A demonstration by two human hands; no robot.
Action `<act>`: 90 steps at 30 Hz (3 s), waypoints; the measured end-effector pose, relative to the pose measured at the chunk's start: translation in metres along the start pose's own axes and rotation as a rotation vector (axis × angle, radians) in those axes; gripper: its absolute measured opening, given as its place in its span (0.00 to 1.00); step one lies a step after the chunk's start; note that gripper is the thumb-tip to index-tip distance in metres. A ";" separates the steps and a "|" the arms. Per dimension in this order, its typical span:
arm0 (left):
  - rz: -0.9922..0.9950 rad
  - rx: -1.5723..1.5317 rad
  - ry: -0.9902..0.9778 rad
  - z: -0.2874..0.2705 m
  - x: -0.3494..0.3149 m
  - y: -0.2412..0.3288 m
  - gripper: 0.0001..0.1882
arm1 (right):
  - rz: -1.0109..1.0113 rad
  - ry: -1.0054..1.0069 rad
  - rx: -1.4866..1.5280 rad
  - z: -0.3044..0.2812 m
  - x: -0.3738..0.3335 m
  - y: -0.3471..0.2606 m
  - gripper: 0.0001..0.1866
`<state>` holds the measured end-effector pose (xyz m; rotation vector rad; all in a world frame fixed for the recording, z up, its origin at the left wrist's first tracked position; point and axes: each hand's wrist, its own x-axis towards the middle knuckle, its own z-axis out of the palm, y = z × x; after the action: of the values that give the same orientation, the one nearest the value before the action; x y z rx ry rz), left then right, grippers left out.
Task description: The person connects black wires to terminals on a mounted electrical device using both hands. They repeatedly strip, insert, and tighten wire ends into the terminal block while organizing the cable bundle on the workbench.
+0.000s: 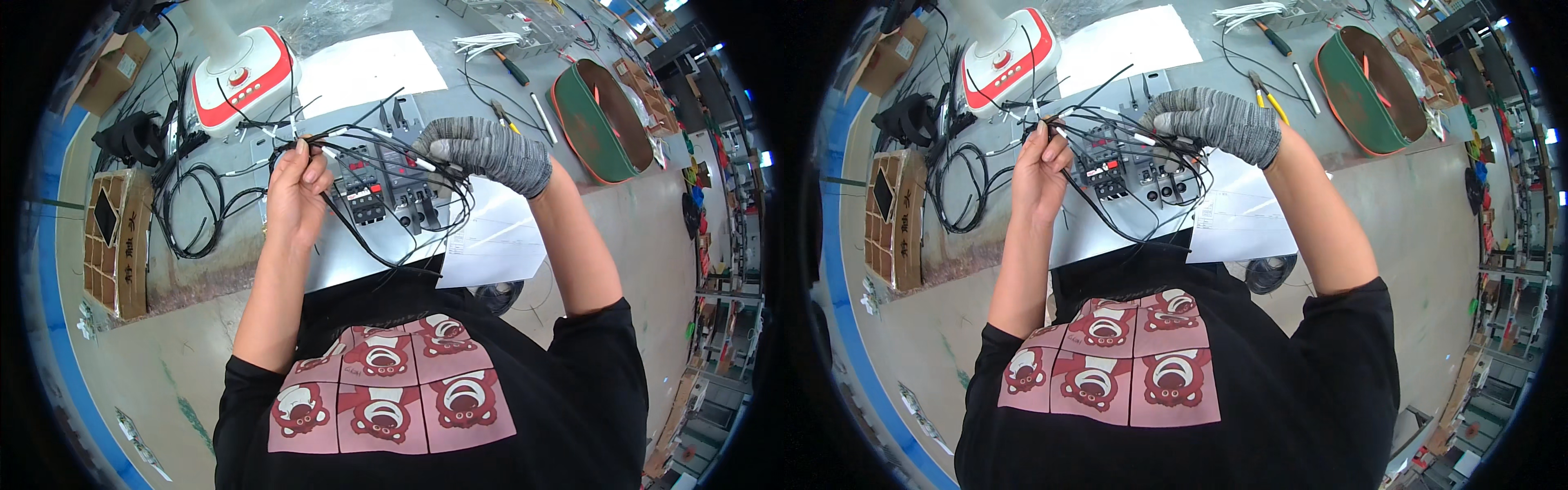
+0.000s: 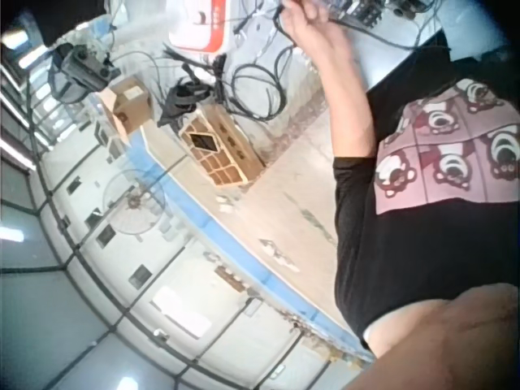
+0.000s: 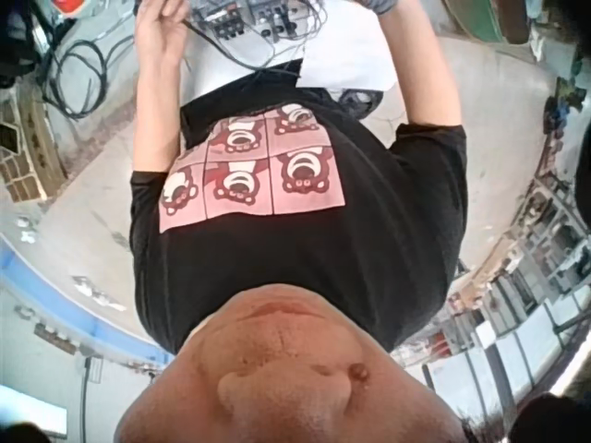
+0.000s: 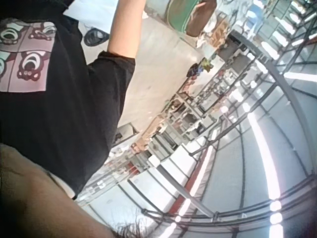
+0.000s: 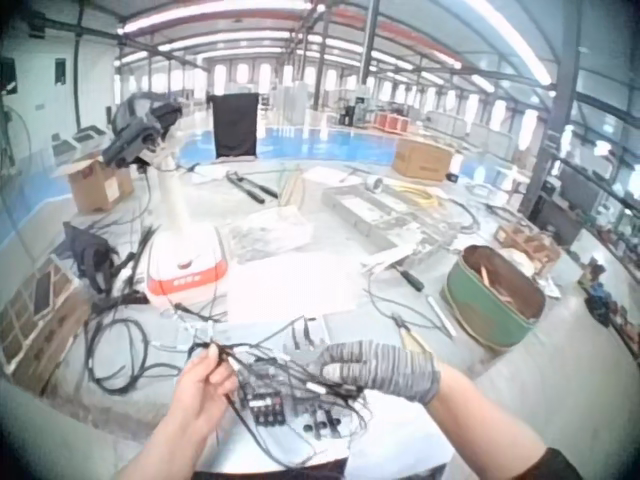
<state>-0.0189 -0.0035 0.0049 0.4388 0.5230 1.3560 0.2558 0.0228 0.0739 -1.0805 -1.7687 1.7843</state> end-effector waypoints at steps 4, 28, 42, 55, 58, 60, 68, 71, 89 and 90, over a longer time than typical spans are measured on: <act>0.013 -0.003 0.028 0.000 0.003 -0.003 0.08 | -0.012 0.065 0.078 0.002 -0.017 0.000 0.21; 0.039 0.152 0.160 0.012 -0.006 -0.020 0.09 | 0.119 0.253 -0.583 0.003 -0.021 -0.006 0.19; 0.032 0.219 0.159 0.008 -0.008 -0.027 0.09 | -0.435 0.431 -1.179 0.066 0.038 -0.028 0.12; 0.092 0.234 0.155 0.004 -0.004 -0.034 0.07 | -0.215 0.408 -1.570 0.093 0.035 -0.029 0.11; 0.064 0.239 0.141 0.007 -0.005 -0.031 0.07 | 0.013 0.366 -1.463 0.103 0.031 -0.037 0.11; 0.059 0.232 0.165 0.009 -0.007 -0.030 0.07 | -0.116 0.457 -1.280 0.096 0.025 -0.033 0.11; 0.045 0.185 0.046 -0.004 -0.014 -0.030 0.04 | -0.168 0.869 -0.491 0.046 -0.016 -0.002 0.07; 0.032 0.191 0.032 -0.009 -0.016 -0.029 0.06 | -0.126 0.841 -0.356 0.034 -0.019 0.010 0.07; -0.016 0.157 0.010 -0.014 -0.026 -0.022 0.07 | 0.047 0.347 -0.167 0.048 -0.011 0.016 0.13; -0.019 0.156 0.001 -0.015 -0.026 -0.022 0.07 | -0.006 0.351 -0.213 0.048 -0.010 0.018 0.13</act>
<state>-0.0137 -0.0331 -0.0167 0.5589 0.6354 1.3018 0.2307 -0.0181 0.0542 -1.3740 -1.7622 1.3225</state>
